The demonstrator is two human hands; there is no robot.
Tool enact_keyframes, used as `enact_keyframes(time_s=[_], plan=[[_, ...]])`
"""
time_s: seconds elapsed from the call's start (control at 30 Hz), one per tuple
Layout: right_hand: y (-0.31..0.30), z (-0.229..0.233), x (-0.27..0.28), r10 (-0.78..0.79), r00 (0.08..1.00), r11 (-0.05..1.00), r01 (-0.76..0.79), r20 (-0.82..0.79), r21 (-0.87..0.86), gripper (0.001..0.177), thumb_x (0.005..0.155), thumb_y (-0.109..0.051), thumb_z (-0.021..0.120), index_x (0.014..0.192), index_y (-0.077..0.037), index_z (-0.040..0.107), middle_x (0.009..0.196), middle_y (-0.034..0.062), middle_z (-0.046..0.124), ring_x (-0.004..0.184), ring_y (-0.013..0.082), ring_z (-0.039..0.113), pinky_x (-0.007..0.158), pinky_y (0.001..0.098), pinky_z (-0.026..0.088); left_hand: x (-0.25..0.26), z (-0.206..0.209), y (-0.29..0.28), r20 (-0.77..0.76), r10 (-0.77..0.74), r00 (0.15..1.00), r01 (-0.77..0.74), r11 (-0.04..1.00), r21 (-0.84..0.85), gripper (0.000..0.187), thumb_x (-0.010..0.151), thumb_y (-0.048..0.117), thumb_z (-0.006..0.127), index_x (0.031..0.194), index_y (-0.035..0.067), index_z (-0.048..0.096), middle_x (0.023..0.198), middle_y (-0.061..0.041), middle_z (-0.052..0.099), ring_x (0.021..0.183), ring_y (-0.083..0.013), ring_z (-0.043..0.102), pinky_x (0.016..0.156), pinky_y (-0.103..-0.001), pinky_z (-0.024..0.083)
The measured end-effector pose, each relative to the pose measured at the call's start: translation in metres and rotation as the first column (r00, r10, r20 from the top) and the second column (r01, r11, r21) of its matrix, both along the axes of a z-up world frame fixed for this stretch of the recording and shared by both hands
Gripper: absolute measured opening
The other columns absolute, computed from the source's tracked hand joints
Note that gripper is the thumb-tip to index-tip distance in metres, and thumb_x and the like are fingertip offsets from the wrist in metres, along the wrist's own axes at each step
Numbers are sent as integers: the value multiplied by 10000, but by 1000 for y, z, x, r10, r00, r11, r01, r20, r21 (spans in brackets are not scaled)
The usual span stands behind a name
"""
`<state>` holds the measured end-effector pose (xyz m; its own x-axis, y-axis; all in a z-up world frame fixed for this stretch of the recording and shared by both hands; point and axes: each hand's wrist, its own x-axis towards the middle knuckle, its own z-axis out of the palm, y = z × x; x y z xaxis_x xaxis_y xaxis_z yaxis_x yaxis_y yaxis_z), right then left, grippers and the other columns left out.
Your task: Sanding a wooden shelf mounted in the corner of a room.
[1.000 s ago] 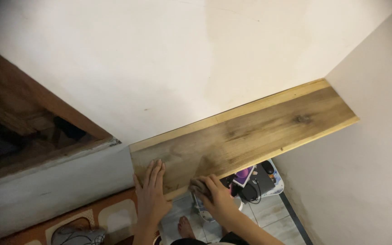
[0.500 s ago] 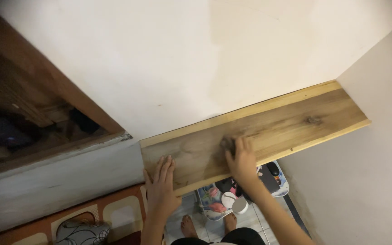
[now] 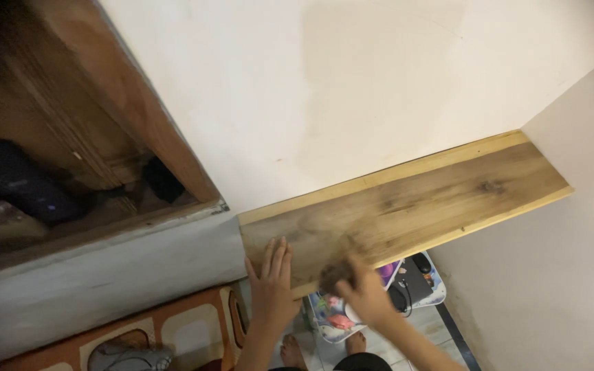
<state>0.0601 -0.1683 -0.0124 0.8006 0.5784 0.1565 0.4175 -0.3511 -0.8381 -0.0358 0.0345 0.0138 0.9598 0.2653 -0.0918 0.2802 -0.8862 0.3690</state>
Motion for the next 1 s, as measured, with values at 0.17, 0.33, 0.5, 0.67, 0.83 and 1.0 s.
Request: enact_keyframes(time_s=[0.17,0.33,0.5,0.67,0.83,1.0], plan=[[4,21,73,-387,883,915,403,265,-8,424,819,-156,725,1200,-36,581,986,221,677,877,414,674,750,499,544,-16,-8,19,278,-98,956,104,995,-4,1052,636,186,864,1540,103,333,1624,-75,287,1520,-277,228,1152,-732,166],[21,25,99,-460,757,862,505,465,30,447,855,-130,712,1265,-23,570,1170,255,625,996,475,621,779,528,523,-31,-1,30,227,-123,966,122,992,15,1043,641,142,848,1543,173,327,1682,-55,273,1513,-291,217,1128,-767,158],[44,-2,62,-321,792,892,437,520,-114,410,823,-139,712,1194,-35,571,1137,192,631,1058,430,613,908,512,503,-40,-3,35,250,-85,964,106,992,-71,1029,652,120,858,1538,220,343,1646,-25,260,1526,-290,205,1129,-796,112],[57,11,12,-283,856,905,388,432,-174,419,818,-144,719,1192,-20,575,1109,197,634,1028,427,614,854,517,504,-37,-11,39,238,-106,966,122,991,-54,1036,652,70,831,1551,223,340,1673,-21,253,1518,-285,208,1129,-801,120],[67,20,-40,-208,872,936,309,443,-169,434,783,-144,728,1172,-21,578,1100,211,630,1012,435,614,831,504,527,-41,-8,39,239,-118,964,133,990,-46,1040,659,41,817,1562,211,330,1662,-21,228,1532,-287,208,1130,-800,141],[76,18,-87,-94,898,946,216,431,-243,532,683,-211,795,1148,-40,599,1003,186,671,936,406,672,783,561,483,-37,-4,39,158,-95,983,114,987,-112,1158,610,37,863,1601,245,301,1719,-9,181,1532,-291,172,1147,-798,128]])
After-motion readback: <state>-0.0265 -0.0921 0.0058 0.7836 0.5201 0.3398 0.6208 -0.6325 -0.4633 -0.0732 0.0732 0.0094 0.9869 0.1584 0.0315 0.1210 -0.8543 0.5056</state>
